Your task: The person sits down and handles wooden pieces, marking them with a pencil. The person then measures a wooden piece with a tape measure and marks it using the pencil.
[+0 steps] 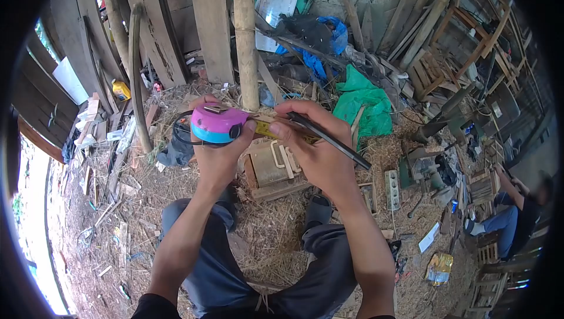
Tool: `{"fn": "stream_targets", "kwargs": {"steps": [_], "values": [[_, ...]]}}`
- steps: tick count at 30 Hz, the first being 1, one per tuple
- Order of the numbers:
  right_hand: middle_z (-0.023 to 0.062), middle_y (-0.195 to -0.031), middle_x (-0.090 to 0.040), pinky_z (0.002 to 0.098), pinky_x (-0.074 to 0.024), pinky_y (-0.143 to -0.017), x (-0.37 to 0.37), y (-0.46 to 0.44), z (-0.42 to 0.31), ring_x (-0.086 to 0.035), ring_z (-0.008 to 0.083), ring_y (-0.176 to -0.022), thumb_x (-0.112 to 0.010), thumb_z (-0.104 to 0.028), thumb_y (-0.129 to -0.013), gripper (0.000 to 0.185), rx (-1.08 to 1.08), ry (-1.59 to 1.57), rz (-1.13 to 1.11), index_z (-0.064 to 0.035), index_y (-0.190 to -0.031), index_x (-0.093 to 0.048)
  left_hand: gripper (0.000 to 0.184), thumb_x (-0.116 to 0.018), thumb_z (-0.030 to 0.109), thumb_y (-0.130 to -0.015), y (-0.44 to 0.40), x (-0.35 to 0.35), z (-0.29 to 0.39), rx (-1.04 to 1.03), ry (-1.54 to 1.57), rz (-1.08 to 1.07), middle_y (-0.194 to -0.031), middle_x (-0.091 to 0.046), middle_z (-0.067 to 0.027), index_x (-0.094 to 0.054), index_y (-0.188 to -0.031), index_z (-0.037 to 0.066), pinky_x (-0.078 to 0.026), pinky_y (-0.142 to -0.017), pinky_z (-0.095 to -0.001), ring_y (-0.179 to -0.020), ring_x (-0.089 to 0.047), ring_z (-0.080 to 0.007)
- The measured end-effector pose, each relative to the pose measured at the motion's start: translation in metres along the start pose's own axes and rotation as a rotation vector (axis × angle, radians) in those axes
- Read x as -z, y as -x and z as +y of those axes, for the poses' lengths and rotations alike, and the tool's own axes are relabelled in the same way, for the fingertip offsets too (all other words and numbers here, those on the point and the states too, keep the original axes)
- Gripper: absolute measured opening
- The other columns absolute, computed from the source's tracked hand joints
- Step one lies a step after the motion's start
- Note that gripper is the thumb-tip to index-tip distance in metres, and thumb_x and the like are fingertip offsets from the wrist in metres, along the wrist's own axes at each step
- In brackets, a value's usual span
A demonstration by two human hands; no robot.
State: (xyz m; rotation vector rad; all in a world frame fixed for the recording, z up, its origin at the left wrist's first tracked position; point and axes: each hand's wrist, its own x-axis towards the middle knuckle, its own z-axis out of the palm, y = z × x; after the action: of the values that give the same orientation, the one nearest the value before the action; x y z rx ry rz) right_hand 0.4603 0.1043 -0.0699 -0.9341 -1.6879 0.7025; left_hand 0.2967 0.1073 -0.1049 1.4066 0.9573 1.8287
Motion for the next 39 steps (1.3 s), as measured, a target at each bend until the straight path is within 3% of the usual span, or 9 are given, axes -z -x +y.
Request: {"fn": "stream_targets", "kwargs": {"steps": [10, 18, 25, 27, 31, 34, 36, 37, 39], "values": [[0.0075, -0.094, -0.068, 0.0262, -0.0525, -0.078, 0.002, -0.001, 0.0, -0.066, 0.0138, -0.09, -0.071, -0.011, -0.083, 0.023, -0.009, 0.025, -0.002, -0.0013, -0.102, -0.063, 0.056, -0.072, -0.004, -0.074, -0.001, 0.0, 0.004, 0.076, 0.114, -0.006, -0.091, -0.058, -0.0075, -0.032, -0.113, 0.003, -0.054, -0.068, -0.0251, -0.084, -0.063, -0.0127], [0.0071, -0.092, -0.069, 0.0258, -0.0523, -0.076, 0.005, -0.001, 0.004, -0.067, 0.0134, -0.088, -0.071, -0.011, -0.082, 0.023, -0.028, 0.06, 0.002, -0.0016, -0.102, -0.064, 0.051, -0.068, -0.006, -0.078, 0.0, 0.002, -0.003, 0.061, 0.147, -0.04, -0.091, -0.065, -0.0084, -0.034, -0.115, 0.002, -0.052, -0.075, -0.0252, -0.084, -0.063, -0.0125], [0.0071, -0.093, -0.069, 0.0263, -0.0523, -0.077, 0.006, 0.0, 0.007, -0.066, 0.0135, -0.089, -0.071, -0.012, -0.083, 0.024, -0.039, 0.064, -0.007, -0.0013, -0.103, -0.064, 0.055, -0.072, -0.005, -0.075, -0.001, 0.0, -0.005, 0.09, 0.152, -0.036, -0.091, -0.06, -0.0082, -0.032, -0.113, 0.003, -0.053, -0.072, -0.0258, -0.085, -0.064, -0.0136], [0.0072, -0.097, -0.068, 0.0265, -0.0521, -0.079, 0.005, 0.0, 0.006, -0.066, 0.0136, -0.092, -0.071, -0.011, -0.083, 0.025, -0.053, 0.04, -0.018, -0.002, -0.105, -0.063, 0.056, -0.072, -0.006, -0.076, -0.001, 0.003, -0.007, -0.001, -0.024, -0.046, -0.091, -0.059, -0.0079, -0.032, -0.113, 0.003, -0.054, -0.07, -0.0255, -0.084, -0.064, -0.0134], [0.0073, -0.096, -0.067, 0.0281, -0.0519, -0.079, 0.002, 0.001, 0.014, -0.066, 0.0154, -0.092, -0.069, -0.012, -0.085, 0.024, -0.027, 0.01, -0.02, -0.0032, -0.106, -0.062, 0.056, -0.072, -0.005, -0.076, 0.0, -0.001, -0.005, 0.051, 0.047, -0.018, -0.092, -0.058, -0.0074, -0.032, -0.114, 0.004, -0.053, -0.068, -0.0243, -0.083, -0.063, -0.0124], [0.0072, -0.091, -0.066, 0.03, -0.0518, -0.075, 0.003, -0.004, 0.019, -0.065, 0.0167, -0.085, -0.066, -0.012, -0.087, 0.022, 0.144, 0.181, 0.046, -0.0037, -0.107, -0.062, 0.056, -0.072, -0.006, -0.075, -0.002, -0.001, -0.012, 0.136, 0.196, -0.001, -0.092, -0.058, -0.0074, -0.032, -0.114, 0.004, -0.053, -0.068, -0.0242, -0.083, -0.063, -0.0128], [0.0078, -0.087, -0.064, 0.0299, -0.05, -0.069, 0.01, -0.007, 0.017, -0.062, 0.0162, -0.078, -0.064, -0.011, -0.087, 0.022, 0.425, 0.515, 0.162, -0.0025, -0.107, -0.062, 0.055, -0.072, -0.006, -0.075, -0.003, 0.0, -0.014, 0.096, 0.175, 0.043, -0.091, -0.058, -0.0076, -0.032, -0.113, 0.004, -0.053, -0.068, -0.0243, -0.084, -0.064, -0.0128], [0.0078, -0.087, -0.064, 0.0299, -0.05, -0.069, 0.009, -0.006, 0.013, -0.062, 0.0162, -0.078, -0.064, -0.011, -0.087, 0.022, 0.426, 0.516, 0.163, -0.0025, -0.107, -0.062, 0.055, -0.072, -0.006, -0.075, -0.003, 0.0, -0.013, 0.095, 0.176, 0.042, -0.091, -0.058, -0.0076, -0.032, -0.113, 0.004, -0.053, -0.068, -0.0243, -0.084, -0.064, -0.0128], [0.0081, -0.086, -0.063, 0.0261, -0.0472, -0.063, 0.003, 0.002, 0.004, -0.059, 0.0129, -0.069, -0.065, -0.008, -0.085, 0.017, 0.258, 0.106, 0.233, -0.0008, -0.1, -0.063, 0.055, -0.072, -0.006, -0.075, -0.004, 0.001, -0.01, 0.129, 0.17, 0.0, -0.09, -0.059, -0.0079, -0.032, -0.111, 0.004, -0.053, -0.068, -0.0249, -0.083, -0.064, -0.0134]]}}
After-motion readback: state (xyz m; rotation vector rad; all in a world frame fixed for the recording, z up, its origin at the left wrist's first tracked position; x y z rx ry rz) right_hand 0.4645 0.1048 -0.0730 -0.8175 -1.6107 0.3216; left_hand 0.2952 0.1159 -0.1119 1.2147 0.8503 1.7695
